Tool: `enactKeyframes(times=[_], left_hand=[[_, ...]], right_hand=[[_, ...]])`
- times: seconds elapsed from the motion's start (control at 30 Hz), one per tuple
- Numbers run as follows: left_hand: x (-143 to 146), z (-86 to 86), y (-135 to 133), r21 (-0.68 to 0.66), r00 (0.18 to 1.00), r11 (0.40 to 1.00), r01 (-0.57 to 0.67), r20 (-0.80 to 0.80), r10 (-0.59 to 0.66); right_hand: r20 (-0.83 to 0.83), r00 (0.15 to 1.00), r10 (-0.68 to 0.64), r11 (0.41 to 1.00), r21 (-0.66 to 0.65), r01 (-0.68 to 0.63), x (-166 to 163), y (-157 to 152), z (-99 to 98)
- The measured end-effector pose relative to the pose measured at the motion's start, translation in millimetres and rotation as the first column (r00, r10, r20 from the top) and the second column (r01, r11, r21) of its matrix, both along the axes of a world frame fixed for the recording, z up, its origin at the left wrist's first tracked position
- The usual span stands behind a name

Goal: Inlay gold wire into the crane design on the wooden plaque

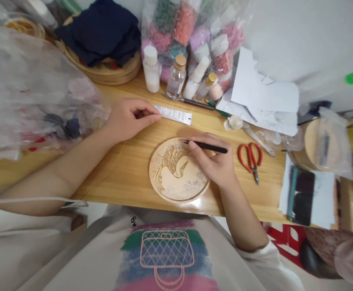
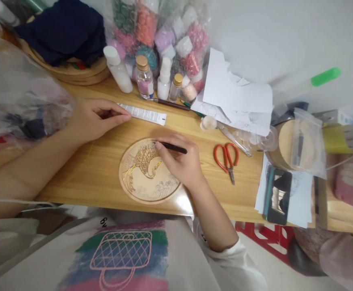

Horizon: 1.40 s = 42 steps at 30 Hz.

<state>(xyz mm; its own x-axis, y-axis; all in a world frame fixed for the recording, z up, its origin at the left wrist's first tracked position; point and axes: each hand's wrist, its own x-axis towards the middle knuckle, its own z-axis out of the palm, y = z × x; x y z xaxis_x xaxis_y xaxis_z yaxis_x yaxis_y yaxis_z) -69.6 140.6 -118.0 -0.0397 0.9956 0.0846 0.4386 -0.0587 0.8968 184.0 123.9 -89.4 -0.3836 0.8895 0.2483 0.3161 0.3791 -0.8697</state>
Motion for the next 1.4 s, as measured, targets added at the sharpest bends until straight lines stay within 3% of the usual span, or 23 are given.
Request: enactKeyframes(times=[0.47,0.77,1.03,1.4], left_hand=[[2.7,2.6,0.3,0.006,1.0,1.0,-0.001,0.013,0.001],[1.3,0.1,0.6,0.017,1.0,1.0,0.005,0.007,-0.005],[2.1,2.9,0.5,0.037,1.0,0.999,0.016,0.018,-0.017],[1.7,3.8,0.9,0.023,0.999,0.999,0.029,0.019,-0.029]], right_hand=[[0.007,1.0,0.015,1.0,0.017,-0.015,0.0,-0.6,-2.5],[-0.004,1.0,-0.027,0.993,-0.117,0.026,-1.0,-1.4,-1.1],[0.027,1.0,0.016,0.992,-0.129,-0.012,-2.2,-1.6,-5.4],[-0.035,0.999,-0.027,0.991,-0.135,0.022,-8.9,-4.4,-5.7]])
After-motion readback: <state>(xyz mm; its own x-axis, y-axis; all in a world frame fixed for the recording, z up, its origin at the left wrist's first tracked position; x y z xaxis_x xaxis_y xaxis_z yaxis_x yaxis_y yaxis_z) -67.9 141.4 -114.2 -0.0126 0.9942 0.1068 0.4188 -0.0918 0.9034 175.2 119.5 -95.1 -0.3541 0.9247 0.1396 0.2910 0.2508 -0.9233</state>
